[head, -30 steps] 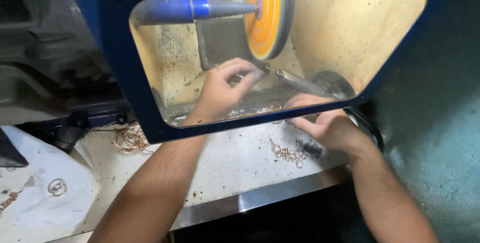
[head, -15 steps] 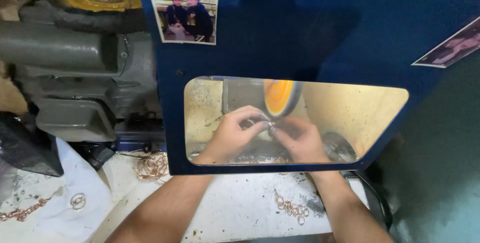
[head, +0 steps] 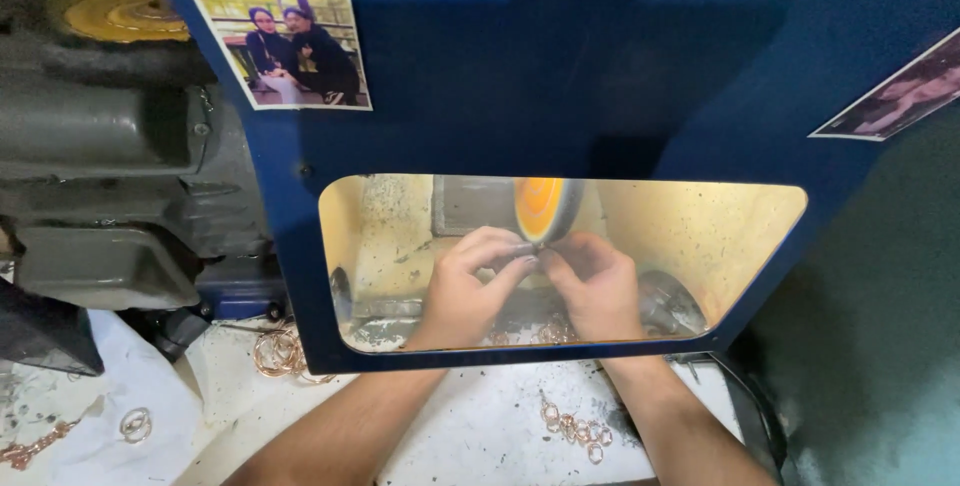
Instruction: Polishing small jewelry components using a rotating polishing wheel inside a protective enclosure.
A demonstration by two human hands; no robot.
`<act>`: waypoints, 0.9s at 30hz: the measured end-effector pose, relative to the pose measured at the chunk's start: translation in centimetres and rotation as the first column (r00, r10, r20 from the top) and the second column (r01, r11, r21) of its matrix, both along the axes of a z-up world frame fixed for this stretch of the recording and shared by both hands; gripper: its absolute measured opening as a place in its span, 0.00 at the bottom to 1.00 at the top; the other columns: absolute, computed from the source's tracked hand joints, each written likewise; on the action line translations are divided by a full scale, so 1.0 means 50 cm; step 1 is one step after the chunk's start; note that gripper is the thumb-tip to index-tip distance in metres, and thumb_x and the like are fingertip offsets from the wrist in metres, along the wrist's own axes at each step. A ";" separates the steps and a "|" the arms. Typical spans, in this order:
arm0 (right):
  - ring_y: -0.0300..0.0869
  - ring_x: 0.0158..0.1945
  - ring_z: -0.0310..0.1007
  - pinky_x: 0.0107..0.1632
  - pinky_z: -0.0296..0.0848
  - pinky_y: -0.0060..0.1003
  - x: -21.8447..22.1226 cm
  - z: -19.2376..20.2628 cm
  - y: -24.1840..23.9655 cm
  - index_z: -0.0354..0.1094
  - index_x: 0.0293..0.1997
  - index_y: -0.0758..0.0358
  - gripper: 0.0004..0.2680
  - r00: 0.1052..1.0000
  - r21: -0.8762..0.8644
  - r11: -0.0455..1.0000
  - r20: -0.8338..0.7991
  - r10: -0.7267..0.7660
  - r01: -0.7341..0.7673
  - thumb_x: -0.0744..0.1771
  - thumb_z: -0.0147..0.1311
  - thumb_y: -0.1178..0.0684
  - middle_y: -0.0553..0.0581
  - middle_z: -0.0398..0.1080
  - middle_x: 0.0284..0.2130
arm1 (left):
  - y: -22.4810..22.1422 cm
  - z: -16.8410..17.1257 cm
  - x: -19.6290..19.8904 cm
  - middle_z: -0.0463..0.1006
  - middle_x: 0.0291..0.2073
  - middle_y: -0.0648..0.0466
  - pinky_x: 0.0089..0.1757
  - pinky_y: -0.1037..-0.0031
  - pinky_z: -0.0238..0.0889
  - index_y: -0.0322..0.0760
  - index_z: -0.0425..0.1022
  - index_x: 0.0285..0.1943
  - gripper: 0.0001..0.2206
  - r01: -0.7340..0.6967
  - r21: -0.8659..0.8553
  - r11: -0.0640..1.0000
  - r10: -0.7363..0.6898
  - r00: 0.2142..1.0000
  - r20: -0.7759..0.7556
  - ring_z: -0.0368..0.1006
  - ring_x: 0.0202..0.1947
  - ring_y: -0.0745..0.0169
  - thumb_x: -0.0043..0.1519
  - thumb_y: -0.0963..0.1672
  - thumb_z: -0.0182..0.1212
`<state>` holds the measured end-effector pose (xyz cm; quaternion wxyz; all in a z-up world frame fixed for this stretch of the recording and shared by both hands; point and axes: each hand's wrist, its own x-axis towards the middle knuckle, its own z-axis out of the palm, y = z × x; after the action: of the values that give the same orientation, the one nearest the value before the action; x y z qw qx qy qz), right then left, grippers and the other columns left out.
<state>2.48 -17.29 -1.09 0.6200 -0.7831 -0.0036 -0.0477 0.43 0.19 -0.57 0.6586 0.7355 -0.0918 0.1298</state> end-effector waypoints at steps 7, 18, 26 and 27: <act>0.37 0.38 0.77 0.50 0.77 0.43 0.002 -0.001 0.011 0.72 0.35 0.63 0.08 0.998 0.015 0.998 -0.031 -0.054 0.054 0.62 0.70 0.55 0.55 0.79 0.31 | -0.003 0.012 0.000 0.85 0.38 0.52 0.45 0.67 0.73 0.39 0.86 0.44 0.06 -0.010 -0.059 0.998 0.005 0.996 -0.085 0.81 0.41 0.58 0.60 0.42 0.69; 0.38 0.39 0.79 0.48 0.79 0.41 -0.020 0.011 0.011 0.76 0.38 0.64 0.08 0.980 0.009 0.998 0.187 -0.068 0.068 0.61 0.70 0.61 0.58 0.80 0.31 | -0.002 0.004 0.001 0.84 0.38 0.55 0.45 0.68 0.72 0.43 0.86 0.45 0.07 0.011 -0.008 1.000 -0.009 0.986 0.168 0.81 0.42 0.57 0.59 0.40 0.71; 0.39 0.37 0.79 0.46 0.79 0.42 -0.016 -0.007 0.018 0.76 0.39 0.65 0.08 0.973 0.024 0.997 0.217 -0.075 0.071 0.61 0.70 0.62 0.59 0.80 0.30 | -0.005 0.007 0.001 0.85 0.36 0.54 0.41 0.69 0.72 0.42 0.86 0.43 0.06 -0.045 0.011 0.999 0.041 0.972 0.230 0.81 0.38 0.56 0.59 0.40 0.71; 0.38 0.37 0.78 0.46 0.79 0.41 -0.017 -0.002 0.020 0.76 0.39 0.65 0.08 0.970 0.016 0.997 0.230 -0.074 0.073 0.61 0.70 0.62 0.59 0.80 0.30 | -0.006 0.007 0.001 0.85 0.35 0.54 0.40 0.70 0.73 0.41 0.86 0.43 0.06 -0.049 -0.001 0.999 0.048 0.969 0.244 0.81 0.37 0.56 0.59 0.40 0.71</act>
<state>1.63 -16.30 -1.17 0.6160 -0.7696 -0.0464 -0.1612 0.50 -0.11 -0.20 0.6371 0.7177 -0.1543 0.2351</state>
